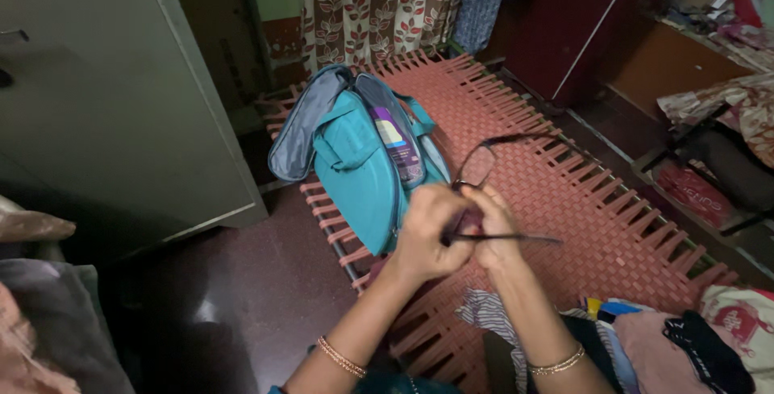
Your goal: The person cleans a pair of eyeglasses using a maroon cloth, repeatedly wiping the lenses and frames. The person then places the glasses into a light blue backpack and briefly handles a blue water bottle.
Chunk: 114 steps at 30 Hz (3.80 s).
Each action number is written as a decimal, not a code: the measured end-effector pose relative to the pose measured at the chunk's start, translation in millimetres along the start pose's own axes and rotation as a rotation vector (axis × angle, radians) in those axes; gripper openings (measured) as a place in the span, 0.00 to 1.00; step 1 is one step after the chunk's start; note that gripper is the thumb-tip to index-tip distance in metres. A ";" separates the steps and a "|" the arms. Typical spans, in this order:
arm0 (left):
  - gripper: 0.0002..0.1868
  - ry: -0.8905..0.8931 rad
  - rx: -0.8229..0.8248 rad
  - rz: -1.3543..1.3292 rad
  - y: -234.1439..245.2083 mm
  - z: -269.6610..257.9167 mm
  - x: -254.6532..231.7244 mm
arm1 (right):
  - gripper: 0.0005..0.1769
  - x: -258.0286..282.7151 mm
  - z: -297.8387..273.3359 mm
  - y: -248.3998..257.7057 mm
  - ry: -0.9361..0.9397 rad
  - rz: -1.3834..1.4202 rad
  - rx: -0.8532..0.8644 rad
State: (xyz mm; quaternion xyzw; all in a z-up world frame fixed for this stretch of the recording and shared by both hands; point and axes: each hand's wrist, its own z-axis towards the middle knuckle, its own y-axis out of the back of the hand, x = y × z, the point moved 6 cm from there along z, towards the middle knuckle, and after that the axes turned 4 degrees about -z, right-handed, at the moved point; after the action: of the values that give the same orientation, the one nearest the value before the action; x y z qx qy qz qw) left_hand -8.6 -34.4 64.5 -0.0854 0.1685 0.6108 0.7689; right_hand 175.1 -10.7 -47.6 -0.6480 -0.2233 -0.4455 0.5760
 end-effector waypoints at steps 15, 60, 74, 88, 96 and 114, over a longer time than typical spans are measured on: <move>0.33 0.994 -0.417 -0.863 -24.2 -69.2 105.9 | 0.08 20.8 -26.7 -12.2 0.078 -0.010 -0.146; 0.30 0.733 -0.340 -0.830 -11.9 -31.3 65.7 | 0.08 78.7 -51.3 -91.5 0.956 -1.174 -0.314; 0.39 0.746 -0.468 -0.916 -13.5 -38.7 78.3 | 0.08 77.2 -57.2 -110.8 1.060 -1.306 -0.294; 0.42 0.822 -0.490 -0.887 -20.6 -49.3 87.6 | 0.09 77.9 -61.9 -107.7 0.975 -1.380 -0.173; 0.39 0.852 -0.502 -0.878 -16.8 -49.0 91.4 | 0.08 69.7 -60.2 -85.3 1.079 -1.491 -0.164; 0.17 0.836 -0.412 -0.745 -22.9 -34.2 69.9 | 0.14 -17.1 -0.4 3.8 0.031 0.133 0.186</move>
State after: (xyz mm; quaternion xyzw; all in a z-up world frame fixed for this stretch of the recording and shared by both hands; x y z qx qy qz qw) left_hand 22.1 12.2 5.6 -0.5192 0.2937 0.2345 0.7676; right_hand 169.5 -8.2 -63.9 -0.5982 -0.2113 -0.3935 0.6653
